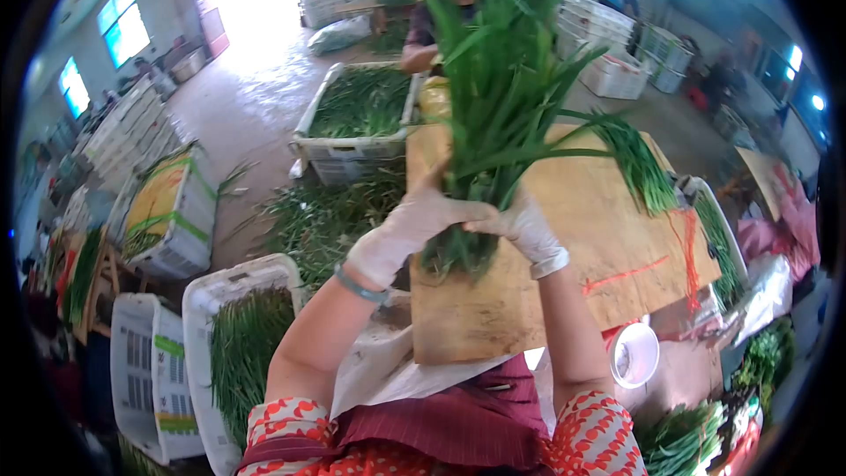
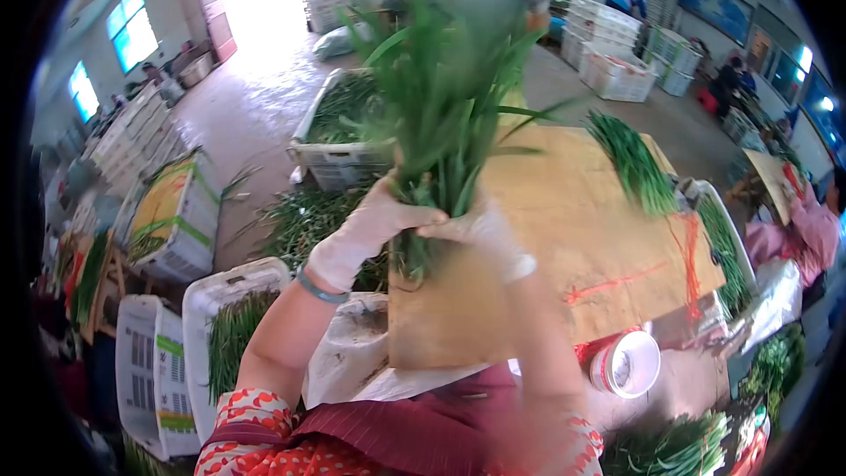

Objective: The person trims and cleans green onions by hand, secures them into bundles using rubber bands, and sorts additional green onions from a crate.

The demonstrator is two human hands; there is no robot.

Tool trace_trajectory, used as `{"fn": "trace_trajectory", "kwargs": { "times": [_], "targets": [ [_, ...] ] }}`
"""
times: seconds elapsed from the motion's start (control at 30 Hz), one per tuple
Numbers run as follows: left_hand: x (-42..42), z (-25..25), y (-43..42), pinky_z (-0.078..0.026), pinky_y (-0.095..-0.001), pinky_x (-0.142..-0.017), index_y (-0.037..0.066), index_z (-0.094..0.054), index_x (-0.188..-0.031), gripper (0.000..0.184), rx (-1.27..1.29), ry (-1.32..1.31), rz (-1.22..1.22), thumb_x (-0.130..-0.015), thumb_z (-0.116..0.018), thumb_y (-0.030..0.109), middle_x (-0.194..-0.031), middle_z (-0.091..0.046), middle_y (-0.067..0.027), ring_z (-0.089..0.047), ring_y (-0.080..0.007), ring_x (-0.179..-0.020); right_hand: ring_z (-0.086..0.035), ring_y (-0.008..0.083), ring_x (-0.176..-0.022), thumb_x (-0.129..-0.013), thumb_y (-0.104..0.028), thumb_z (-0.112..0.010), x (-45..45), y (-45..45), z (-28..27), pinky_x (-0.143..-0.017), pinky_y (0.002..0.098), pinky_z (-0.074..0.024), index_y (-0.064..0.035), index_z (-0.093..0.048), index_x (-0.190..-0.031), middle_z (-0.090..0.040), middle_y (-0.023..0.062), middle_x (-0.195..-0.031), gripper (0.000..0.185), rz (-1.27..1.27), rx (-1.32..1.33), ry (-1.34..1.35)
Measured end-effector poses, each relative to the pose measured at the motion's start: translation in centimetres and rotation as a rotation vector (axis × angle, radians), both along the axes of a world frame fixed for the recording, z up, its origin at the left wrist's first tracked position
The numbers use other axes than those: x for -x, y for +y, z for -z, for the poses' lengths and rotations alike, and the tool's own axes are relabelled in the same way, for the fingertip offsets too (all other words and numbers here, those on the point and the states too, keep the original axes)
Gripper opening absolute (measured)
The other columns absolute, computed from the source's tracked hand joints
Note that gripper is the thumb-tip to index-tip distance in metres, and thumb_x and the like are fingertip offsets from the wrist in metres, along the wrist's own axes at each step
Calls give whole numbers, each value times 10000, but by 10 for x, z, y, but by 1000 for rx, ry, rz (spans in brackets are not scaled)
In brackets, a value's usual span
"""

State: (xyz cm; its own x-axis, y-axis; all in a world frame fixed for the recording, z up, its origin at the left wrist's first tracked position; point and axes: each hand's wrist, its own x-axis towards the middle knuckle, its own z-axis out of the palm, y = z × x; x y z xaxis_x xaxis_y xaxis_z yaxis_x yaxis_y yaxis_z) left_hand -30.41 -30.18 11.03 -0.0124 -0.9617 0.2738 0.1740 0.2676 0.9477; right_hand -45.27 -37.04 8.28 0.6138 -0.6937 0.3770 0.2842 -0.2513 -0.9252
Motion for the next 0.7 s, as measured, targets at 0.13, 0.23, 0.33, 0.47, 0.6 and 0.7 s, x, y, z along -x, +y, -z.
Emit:
{"fn": "trace_trajectory", "kwargs": {
  "times": [0.13,0.23,0.33,0.47,0.6,0.7],
  "targets": [
    [7,-14,-19,-420,-282,-862,7,-485,-1168,643,99,-222,-100,-617,-801,105,-1032,-558,-38,-508,-142,-960,-568,138,-944,-667,-49,-767,-18,-13,13,-792,277,-478,-6,-412,-1244,-573,68,-1109,679,-39,-158,-136],
    [22,-31,-6,-407,-279,-885,21,-440,-1217,699,115,-94,-200,-620,-797,91,-1095,-535,-48,-491,-145,-1011,-572,142,-921,-723,-60,-719,-24,-14,16,-798,274,-475,8,-402,-1251,-579,64,-1099,619,-17,12,-2],
    [38,-34,-2,-393,-269,-897,13,-401,-1239,721,238,-107,-301,-628,-780,70,-1147,-507,-68,-468,-142,-1051,-582,163,-885,-768,-57,-657,-38,-2,20,-771,298,-476,0,-470,-1173,-601,82,-1034,450,205,232,-85],
    [37,-49,-7,-437,-260,-791,-15,-530,-1080,487,196,-210,-483,-654,-755,57,-994,-590,-59,-530,-129,-885,-604,302,-847,-753,-124,-652,-48,10,16,-714,372,-475,-27,-522,-1078,-610,173,-931,363,453,319,-107],
    [25,-46,-26,-469,-246,-702,-23,-627,-901,257,155,-133,-468,-683,-734,58,-857,-639,-49,-573,-117,-758,-518,372,-1022,-686,-218,-727,-36,23,-18,-831,398,-426,6,-453,-1153,-540,216,-1095,586,502,357,160],
    [15,-71,-4,-498,-250,-708,-11,-641,-919,205,321,-231,-400,-747,-689,90,-867,-655,-59,-612,-131,-752,-439,315,-1172,-633,-296,-787,-13,24,-33,-975,374,-347,20,-393,-1259,-502,171,-1206,805,431,556,124]
  ]
}}
